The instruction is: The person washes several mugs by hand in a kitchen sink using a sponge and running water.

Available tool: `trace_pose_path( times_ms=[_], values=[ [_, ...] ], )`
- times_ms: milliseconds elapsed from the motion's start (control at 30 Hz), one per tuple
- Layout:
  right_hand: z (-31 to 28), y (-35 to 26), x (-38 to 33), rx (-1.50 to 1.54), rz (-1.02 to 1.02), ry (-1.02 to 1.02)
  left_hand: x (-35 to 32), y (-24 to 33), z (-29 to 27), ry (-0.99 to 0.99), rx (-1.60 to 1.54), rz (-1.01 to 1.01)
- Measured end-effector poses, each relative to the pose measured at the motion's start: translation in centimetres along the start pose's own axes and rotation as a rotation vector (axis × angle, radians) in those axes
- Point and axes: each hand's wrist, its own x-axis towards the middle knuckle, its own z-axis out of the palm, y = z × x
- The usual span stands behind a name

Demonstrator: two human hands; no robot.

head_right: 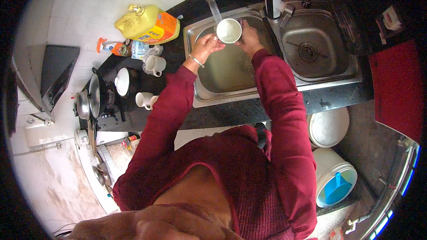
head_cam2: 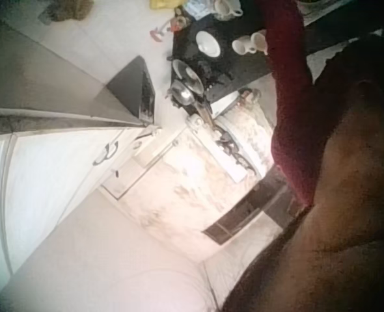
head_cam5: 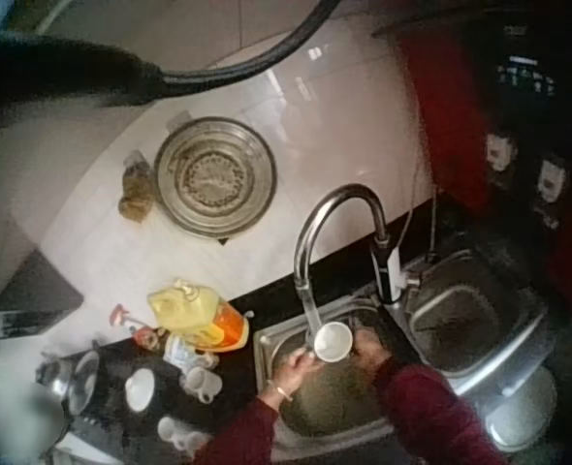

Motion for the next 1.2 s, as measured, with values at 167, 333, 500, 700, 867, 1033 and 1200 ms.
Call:
trace_pose_path(
  times_ms=[167,333,500,700,867,1033,1200],
  values=[
    [-3.3,-0.1,0.8,0.200,0.004,-0.061,0.5,1.4,-0.8,0.027,1.067,0.396],
    [-3.2,-0.4,0.8,0.194,0.078,-0.109,0.4,2.9,-1.0,0.062,1.382,0.615],
    [-2.9,-1.0,-0.9,0.150,0.077,-0.142,-0.3,3.6,-2.1,0.021,1.574,0.640],
    [-2.5,-2.0,-2.1,0.173,0.116,-0.116,-2.6,3.8,-4.3,0.034,1.504,0.517],
    [-3.6,-1.1,-0.7,0.039,0.148,-0.250,-4.7,2.0,-10.5,-0.017,0.781,-0.131],
    [-3.7,-0.2,0.3,0.054,0.187,-0.288,-9.5,1.8,-16.5,0.012,0.424,-0.480],
    [-2.7,1.0,1.2,0.113,0.216,-0.318,-12.7,1.0,-20.2,0.076,0.454,-0.565]
  ],
)
